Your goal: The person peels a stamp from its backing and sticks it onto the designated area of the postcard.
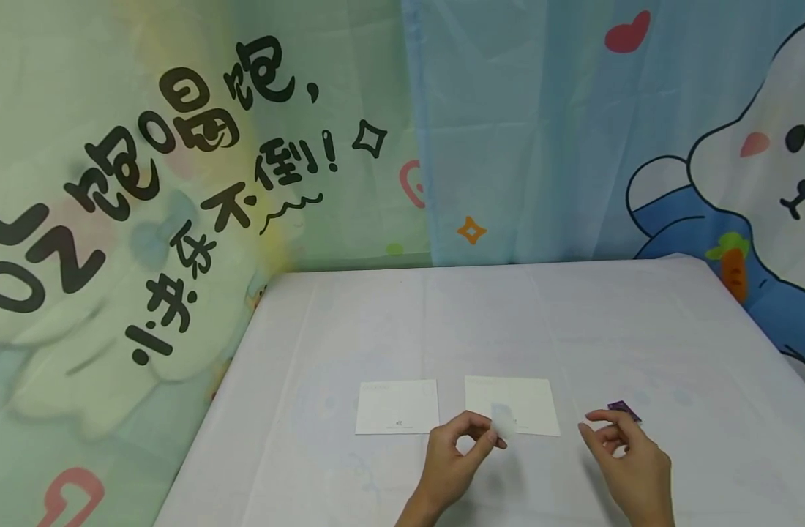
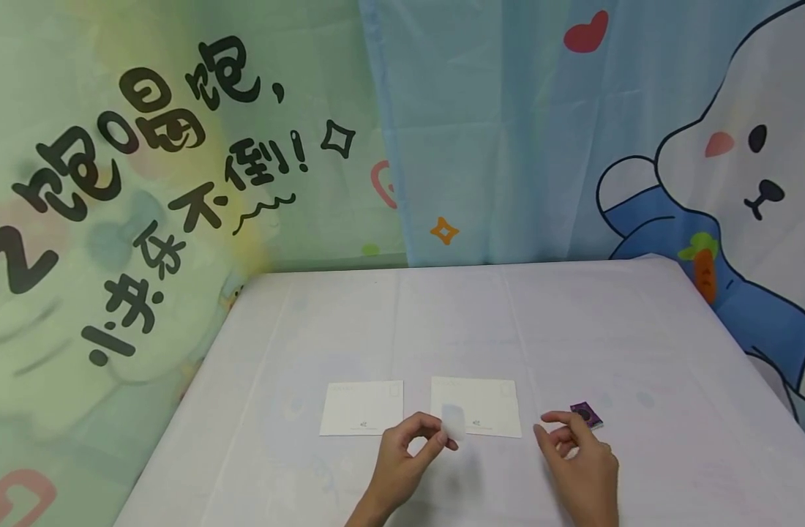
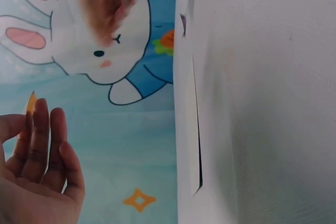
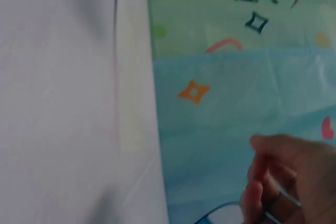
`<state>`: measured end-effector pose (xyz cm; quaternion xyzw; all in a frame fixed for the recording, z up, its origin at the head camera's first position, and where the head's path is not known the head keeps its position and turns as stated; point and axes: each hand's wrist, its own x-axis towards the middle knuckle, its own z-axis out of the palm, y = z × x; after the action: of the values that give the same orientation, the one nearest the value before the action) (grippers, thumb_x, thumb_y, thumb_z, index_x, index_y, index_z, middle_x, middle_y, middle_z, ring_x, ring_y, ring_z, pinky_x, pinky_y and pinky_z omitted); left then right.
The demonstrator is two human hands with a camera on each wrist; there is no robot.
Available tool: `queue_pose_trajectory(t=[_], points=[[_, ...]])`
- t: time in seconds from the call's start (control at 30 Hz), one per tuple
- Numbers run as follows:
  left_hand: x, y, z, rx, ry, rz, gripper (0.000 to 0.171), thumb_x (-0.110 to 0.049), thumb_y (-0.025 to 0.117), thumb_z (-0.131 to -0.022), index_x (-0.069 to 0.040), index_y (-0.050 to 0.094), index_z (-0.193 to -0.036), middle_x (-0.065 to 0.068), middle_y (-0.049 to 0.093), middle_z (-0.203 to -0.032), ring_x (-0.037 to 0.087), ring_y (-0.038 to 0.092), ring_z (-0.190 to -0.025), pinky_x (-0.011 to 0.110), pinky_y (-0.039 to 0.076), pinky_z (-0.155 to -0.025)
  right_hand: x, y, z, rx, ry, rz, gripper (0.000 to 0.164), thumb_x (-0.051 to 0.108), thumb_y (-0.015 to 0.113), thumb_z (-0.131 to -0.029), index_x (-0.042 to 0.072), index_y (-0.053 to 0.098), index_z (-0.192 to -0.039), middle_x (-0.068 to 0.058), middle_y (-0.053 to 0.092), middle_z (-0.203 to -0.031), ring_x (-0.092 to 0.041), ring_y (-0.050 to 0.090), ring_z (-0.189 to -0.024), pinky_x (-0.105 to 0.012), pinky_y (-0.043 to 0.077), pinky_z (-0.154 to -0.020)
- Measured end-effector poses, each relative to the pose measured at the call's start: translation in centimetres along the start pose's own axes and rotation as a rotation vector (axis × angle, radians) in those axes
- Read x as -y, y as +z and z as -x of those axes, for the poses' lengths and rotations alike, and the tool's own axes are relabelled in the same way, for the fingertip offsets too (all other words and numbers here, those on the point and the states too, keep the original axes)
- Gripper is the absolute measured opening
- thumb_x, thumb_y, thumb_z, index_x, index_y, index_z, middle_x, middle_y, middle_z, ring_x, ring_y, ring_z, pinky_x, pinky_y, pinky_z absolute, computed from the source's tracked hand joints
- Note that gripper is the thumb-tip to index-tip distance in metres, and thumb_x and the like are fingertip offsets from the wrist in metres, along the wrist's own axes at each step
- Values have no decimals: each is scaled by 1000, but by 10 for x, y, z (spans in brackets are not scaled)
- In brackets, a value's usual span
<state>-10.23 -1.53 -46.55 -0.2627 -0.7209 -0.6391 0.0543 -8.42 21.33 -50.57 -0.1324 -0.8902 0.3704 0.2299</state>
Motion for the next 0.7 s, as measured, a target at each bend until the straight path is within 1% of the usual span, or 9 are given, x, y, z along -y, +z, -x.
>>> queue_pose_trajectory(t=[0.07,0.13,0.2,0.23,0.27,0.33,0.43,0.53,0.7], points=[[0,1,0,6,3,6,5,-4,57,-89,-2,62,-90,10,69,-75,14,62,-69,25,47,-71,15,3,2,-9,-121,-54,23,10,76,-74,13,66,-95,7,61,-70,-2,50,-61,-20,36,-57],[1,2,0,8,27,-8,5,-4,57,-89,-2,62,-90,9,69,-75,8,61,-70,25,48,-69,29,5,4,0,-235,-105,30,4,78,-71,13,66,-97,7,63,-77,-4,51,-68,-20,36,-63],[0,2,0,11,28,-4,5,-4,57,-89,-2,62,-90,9,69,-75,5,60,-70,25,48,-69,40,6,6,23,-323,-159,35,0,78,-69,13,66,-99,6,64,-86,-6,51,-76,-19,36,-67],[0,2,0,15,17,6,5,-4,57,-89,-2,62,-90,10,69,-75,5,60,-70,25,48,-69,44,7,7,33,-364,-189,37,-1,78,-68,13,66,-100,5,65,-90,-6,51,-79,-19,36,-70],[-1,2,1,18,18,4,6,-4,57,-89,-2,62,-90,10,69,-75,4,60,-70,25,48,-69,48,8,7,47,-390,-219,39,-2,79,-67,13,66,-101,5,65,-93,-7,50,-83,-19,36,-71],[-2,1,1,24,1,18,6,-5,57,-89,-2,63,-90,11,69,-76,5,59,-71,25,48,-70,53,10,8,71,-429,-255,40,-3,79,-67,13,67,-102,3,64,-98,-7,49,-89,-18,36,-76],[-3,1,1,38,-25,33,8,-6,57,-90,-1,63,-90,12,69,-77,4,59,-72,25,48,-70,57,13,10,103,-450,-301,41,-5,78,-66,13,68,-101,0,64,-101,-8,47,-96,-16,35,-82],[-3,0,2,46,-28,40,8,-6,58,-90,0,63,-91,13,68,-76,3,58,-72,25,48,-69,58,15,11,118,-453,-323,41,-8,77,-66,14,68,-100,0,64,-101,-9,46,-99,-15,32,-86],[-2,0,3,46,-10,46,8,-5,58,-89,0,64,-91,14,68,-75,2,59,-72,24,48,-67,58,18,10,103,-481,-348,43,-10,77,-65,15,68,-99,-1,64,-100,-10,47,-98,-15,32,-86]])
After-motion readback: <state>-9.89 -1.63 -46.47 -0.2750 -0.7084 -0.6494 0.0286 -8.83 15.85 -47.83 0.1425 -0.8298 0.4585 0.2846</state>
